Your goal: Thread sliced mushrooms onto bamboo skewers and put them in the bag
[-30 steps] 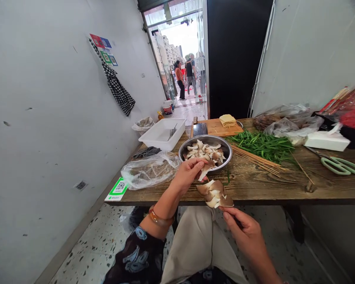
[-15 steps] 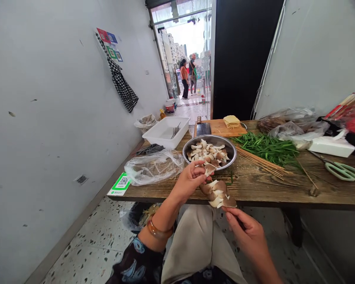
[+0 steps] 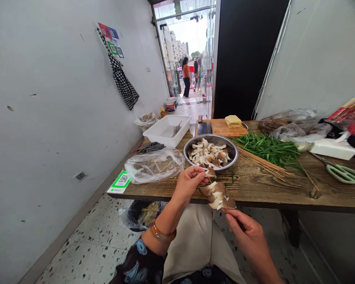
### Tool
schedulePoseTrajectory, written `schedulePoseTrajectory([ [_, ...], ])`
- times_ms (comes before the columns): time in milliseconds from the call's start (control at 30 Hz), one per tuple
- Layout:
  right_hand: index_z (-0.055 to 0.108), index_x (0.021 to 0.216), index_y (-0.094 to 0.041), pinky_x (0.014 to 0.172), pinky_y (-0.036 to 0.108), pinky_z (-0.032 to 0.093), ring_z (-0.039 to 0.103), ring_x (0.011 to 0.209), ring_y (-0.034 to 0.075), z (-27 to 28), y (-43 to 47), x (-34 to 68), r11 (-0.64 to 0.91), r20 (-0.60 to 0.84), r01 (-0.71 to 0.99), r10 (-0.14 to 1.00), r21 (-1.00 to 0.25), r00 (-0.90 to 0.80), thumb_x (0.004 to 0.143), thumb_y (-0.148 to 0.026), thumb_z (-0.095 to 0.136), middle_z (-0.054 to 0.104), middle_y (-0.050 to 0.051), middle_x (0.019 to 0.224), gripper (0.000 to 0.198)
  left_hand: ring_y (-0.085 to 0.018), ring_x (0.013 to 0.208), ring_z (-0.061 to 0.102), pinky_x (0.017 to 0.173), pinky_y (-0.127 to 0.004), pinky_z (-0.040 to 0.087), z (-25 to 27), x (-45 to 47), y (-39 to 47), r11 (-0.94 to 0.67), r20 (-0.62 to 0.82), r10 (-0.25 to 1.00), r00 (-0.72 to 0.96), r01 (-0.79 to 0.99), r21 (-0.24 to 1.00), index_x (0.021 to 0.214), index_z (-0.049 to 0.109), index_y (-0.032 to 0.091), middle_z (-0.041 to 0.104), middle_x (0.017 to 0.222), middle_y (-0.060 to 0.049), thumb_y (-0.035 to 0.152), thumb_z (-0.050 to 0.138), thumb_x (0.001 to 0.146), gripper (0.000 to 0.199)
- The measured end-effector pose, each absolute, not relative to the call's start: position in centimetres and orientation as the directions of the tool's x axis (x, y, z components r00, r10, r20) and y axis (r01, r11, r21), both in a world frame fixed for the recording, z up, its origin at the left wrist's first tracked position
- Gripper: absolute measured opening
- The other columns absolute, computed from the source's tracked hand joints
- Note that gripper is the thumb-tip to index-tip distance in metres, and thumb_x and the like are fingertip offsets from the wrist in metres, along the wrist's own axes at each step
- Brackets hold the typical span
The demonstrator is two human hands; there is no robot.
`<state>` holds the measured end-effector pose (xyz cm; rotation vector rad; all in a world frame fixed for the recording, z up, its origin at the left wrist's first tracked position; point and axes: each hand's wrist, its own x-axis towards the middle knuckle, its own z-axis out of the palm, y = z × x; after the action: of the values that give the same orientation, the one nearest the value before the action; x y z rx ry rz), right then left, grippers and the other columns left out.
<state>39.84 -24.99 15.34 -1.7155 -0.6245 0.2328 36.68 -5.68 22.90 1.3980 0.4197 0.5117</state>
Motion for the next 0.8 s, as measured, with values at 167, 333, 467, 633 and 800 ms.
schedulePoseTrajectory([
  [167, 0.078, 0.083, -0.019, 0.061, 0.027, 0.053, 0.064, 0.060, 0.019, 15.42, -24.91, 39.89, -0.119, 0.167, 0.258, 0.499, -0.959, 0.850, 0.079, -0.042, 0.059, 0.068, 0.003, 0.063, 0.030, -0.012, 0.063, 0.062, 0.063, -0.023, 0.047, 22.77, 36.63, -6.07, 0.090, 0.027, 0.542, 0.840, -0.090, 0.992, 0.079, 0.064, 0.013, 0.067, 0.066, -0.002, 0.034, 0.074, 0.069, 0.025],
  [333, 0.078, 0.083, -0.018, 0.065, 0.028, 0.054, 0.066, 0.064, 0.021, 15.45, -24.90, 39.83, -0.117, 0.137, 0.221, 0.490, -0.968, 0.861, 0.079, -0.043, 0.060, 0.066, 0.003, 0.060, 0.031, -0.015, 0.072, 0.067, 0.070, -0.026, 0.049, 22.67, 36.25, -6.21, 0.121, 0.003, 0.534, 0.846, -0.080, 0.989, 0.085, 0.063, 0.014, 0.070, 0.078, -0.003, 0.032, 0.077, 0.065, 0.030],
  [467, 0.078, 0.086, -0.019, 0.068, 0.028, 0.054, 0.068, 0.071, 0.021, 15.17, -24.86, 39.83, -0.104, 0.137, 0.219, 0.508, -0.970, 0.850, 0.079, -0.043, 0.060, 0.072, 0.006, 0.072, 0.031, -0.014, 0.068, 0.067, 0.067, -0.024, 0.049, 22.58, 36.23, -6.33, 0.110, 0.024, 0.572, 0.820, -0.106, 0.988, 0.081, 0.061, 0.014, 0.069, 0.071, -0.002, 0.030, 0.075, 0.068, 0.025],
  [633, 0.078, 0.088, -0.020, 0.066, 0.028, 0.054, 0.068, 0.070, 0.021, 14.79, -24.84, 39.87, -0.099, 0.143, 0.223, 0.509, -0.970, 0.849, 0.079, -0.043, 0.061, 0.075, 0.007, 0.078, 0.031, -0.013, 0.067, 0.067, 0.067, -0.024, 0.048, 22.55, 36.26, -6.49, 0.125, 0.032, 0.600, 0.799, -0.133, 0.983, 0.080, 0.060, 0.015, 0.069, 0.071, -0.001, 0.028, 0.075, 0.067, 0.024],
  [800, 0.078, 0.085, -0.020, 0.054, 0.025, 0.051, 0.064, 0.060, 0.019, 14.86, -24.79, 39.64, -0.112, 0.143, 0.223, 0.484, -0.968, 0.863, 0.078, -0.044, 0.061, 0.070, 0.004, 0.066, 0.030, -0.013, 0.070, 0.067, 0.069, -0.024, 0.048, 22.07, 36.12, -6.53, 0.110, 0.053, 0.585, 0.809, -0.144, 0.983, 0.079, 0.060, 0.014, 0.070, 0.073, -0.002, 0.028, 0.075, 0.068, 0.023],
])
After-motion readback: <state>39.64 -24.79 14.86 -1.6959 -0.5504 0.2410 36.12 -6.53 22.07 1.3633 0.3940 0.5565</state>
